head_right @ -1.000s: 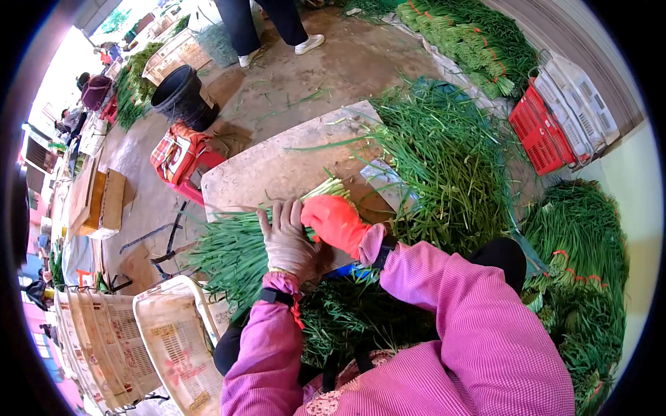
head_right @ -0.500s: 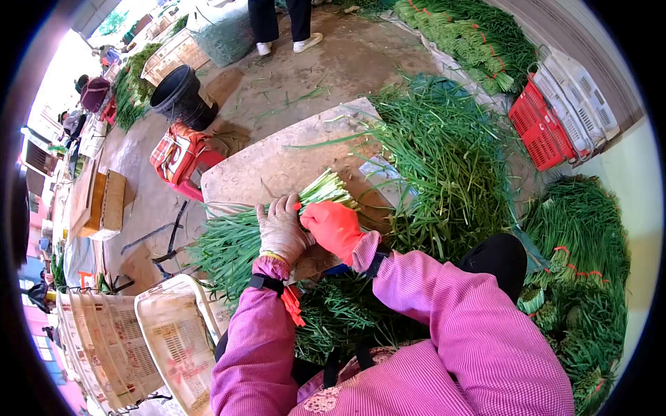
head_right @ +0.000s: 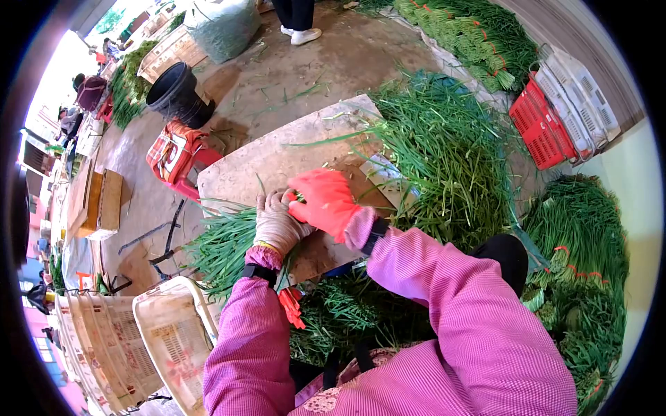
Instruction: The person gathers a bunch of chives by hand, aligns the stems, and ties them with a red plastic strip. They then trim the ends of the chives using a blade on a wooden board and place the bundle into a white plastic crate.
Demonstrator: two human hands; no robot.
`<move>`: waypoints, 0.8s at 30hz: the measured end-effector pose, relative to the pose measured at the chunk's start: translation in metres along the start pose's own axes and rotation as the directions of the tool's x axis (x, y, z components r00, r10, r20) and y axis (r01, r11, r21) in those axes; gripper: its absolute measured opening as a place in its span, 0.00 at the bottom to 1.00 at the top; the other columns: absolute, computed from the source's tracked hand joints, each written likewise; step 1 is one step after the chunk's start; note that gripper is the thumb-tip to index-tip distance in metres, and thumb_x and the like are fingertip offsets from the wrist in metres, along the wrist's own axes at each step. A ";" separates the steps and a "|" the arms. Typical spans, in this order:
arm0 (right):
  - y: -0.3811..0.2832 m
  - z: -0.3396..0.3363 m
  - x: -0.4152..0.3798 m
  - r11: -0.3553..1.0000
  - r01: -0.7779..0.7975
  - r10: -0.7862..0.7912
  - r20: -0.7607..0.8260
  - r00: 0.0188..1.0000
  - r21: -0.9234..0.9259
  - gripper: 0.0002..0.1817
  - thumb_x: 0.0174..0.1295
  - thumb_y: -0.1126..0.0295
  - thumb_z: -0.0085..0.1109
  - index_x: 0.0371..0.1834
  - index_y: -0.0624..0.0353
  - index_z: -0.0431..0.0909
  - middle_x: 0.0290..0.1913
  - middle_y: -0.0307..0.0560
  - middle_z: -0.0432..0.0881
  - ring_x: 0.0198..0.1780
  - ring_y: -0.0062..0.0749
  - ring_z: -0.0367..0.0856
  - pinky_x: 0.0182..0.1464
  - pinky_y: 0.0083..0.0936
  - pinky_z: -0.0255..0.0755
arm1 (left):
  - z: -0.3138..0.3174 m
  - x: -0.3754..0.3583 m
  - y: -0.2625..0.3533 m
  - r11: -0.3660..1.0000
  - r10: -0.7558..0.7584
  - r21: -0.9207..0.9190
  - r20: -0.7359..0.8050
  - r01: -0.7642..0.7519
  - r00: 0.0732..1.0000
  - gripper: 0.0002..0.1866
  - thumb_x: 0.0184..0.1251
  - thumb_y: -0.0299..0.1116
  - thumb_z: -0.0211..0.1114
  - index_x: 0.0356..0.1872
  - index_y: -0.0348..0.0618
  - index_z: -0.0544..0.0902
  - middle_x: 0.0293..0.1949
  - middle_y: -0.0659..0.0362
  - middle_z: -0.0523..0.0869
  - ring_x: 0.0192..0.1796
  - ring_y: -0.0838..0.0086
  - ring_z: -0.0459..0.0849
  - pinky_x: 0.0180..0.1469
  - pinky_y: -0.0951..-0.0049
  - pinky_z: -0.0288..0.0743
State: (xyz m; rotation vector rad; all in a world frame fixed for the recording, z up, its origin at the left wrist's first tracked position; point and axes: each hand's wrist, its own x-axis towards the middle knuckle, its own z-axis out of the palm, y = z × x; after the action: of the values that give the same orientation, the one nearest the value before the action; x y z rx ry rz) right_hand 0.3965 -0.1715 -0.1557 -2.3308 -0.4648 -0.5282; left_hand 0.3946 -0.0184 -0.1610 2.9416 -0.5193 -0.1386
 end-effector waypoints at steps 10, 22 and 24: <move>0.011 0.035 -0.025 0.972 0.039 -0.035 -0.019 0.999 0.233 0.03 0.56 0.66 0.63 0.29 0.50 0.83 0.32 0.40 0.85 0.41 0.40 0.82 0.60 0.41 0.71 | 0.008 0.004 -0.012 0.986 0.082 -0.146 0.026 -0.077 0.996 0.43 0.46 0.60 0.70 0.62 0.46 0.74 0.54 0.52 0.82 0.60 0.63 0.77 0.67 0.56 0.62; 0.030 0.045 -0.022 0.855 -0.063 0.005 0.113 0.994 0.516 0.13 0.57 0.83 0.57 0.44 0.61 0.83 0.40 0.46 0.84 0.44 0.35 0.81 0.50 0.29 0.74 | 0.015 -0.035 0.003 0.898 0.034 -0.357 -0.524 -0.255 0.851 0.17 0.38 0.35 0.75 0.31 0.42 0.78 0.43 0.49 0.78 0.48 0.50 0.76 0.53 0.53 0.72; 0.039 0.040 -0.016 0.912 -0.010 -0.046 0.126 0.991 0.409 0.08 0.60 0.79 0.59 0.42 0.61 0.82 0.40 0.47 0.85 0.44 0.35 0.82 0.51 0.29 0.74 | 0.024 -0.033 0.006 0.853 0.072 -0.351 -0.654 -0.386 0.753 0.16 0.40 0.35 0.74 0.29 0.44 0.77 0.41 0.50 0.78 0.46 0.52 0.76 0.53 0.53 0.72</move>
State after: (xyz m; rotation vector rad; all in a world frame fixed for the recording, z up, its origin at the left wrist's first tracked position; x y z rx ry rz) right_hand 0.4107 -0.1738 -0.2117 -1.9629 -0.5984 -0.2520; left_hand 0.3591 -0.0157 -0.1813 2.2180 -0.6296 0.6363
